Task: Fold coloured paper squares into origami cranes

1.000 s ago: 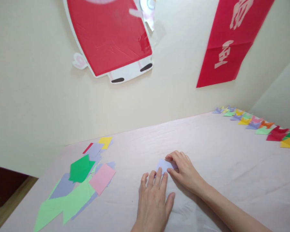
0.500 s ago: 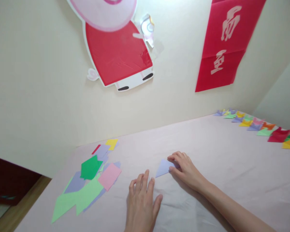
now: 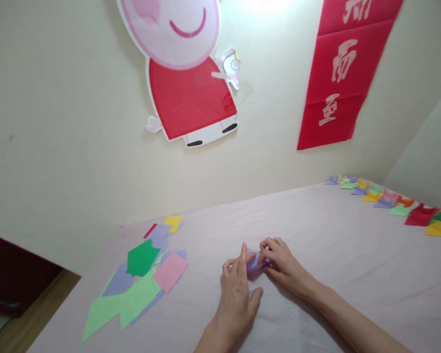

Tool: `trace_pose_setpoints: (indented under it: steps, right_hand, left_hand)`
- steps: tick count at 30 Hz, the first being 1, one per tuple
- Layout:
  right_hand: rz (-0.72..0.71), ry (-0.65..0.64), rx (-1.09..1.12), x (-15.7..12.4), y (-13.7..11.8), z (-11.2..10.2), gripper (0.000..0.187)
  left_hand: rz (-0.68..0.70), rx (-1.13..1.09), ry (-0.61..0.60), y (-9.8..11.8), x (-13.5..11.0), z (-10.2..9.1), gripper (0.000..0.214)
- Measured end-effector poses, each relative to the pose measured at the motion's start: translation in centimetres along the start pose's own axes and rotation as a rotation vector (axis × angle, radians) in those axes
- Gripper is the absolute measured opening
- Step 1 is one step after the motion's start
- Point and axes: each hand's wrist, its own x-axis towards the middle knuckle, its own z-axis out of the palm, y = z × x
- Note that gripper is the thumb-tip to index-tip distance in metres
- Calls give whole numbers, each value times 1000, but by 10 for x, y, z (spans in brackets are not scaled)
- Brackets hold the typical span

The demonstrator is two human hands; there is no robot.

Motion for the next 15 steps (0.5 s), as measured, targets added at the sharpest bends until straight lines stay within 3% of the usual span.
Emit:
trace_pose_setpoints:
  steps: [6, 9, 12, 15]
  right_hand:
    - [-141, 55, -188, 5, 14, -3, 31]
    - [-193, 17, -266, 4, 13, -4, 27]
    - [-230, -54, -302, -1, 4, -4, 33]
    - [-252, -103, -303, -5, -6, -4, 36]
  left_hand:
    - [73, 105, -186, -2, -5, -5, 70]
    - [44, 194, -189, 10, -6, -3, 66]
    - [-70, 302, -159, 24, -5, -1, 62]
    - [-130, 338, -155, 26, -5, -1, 55]
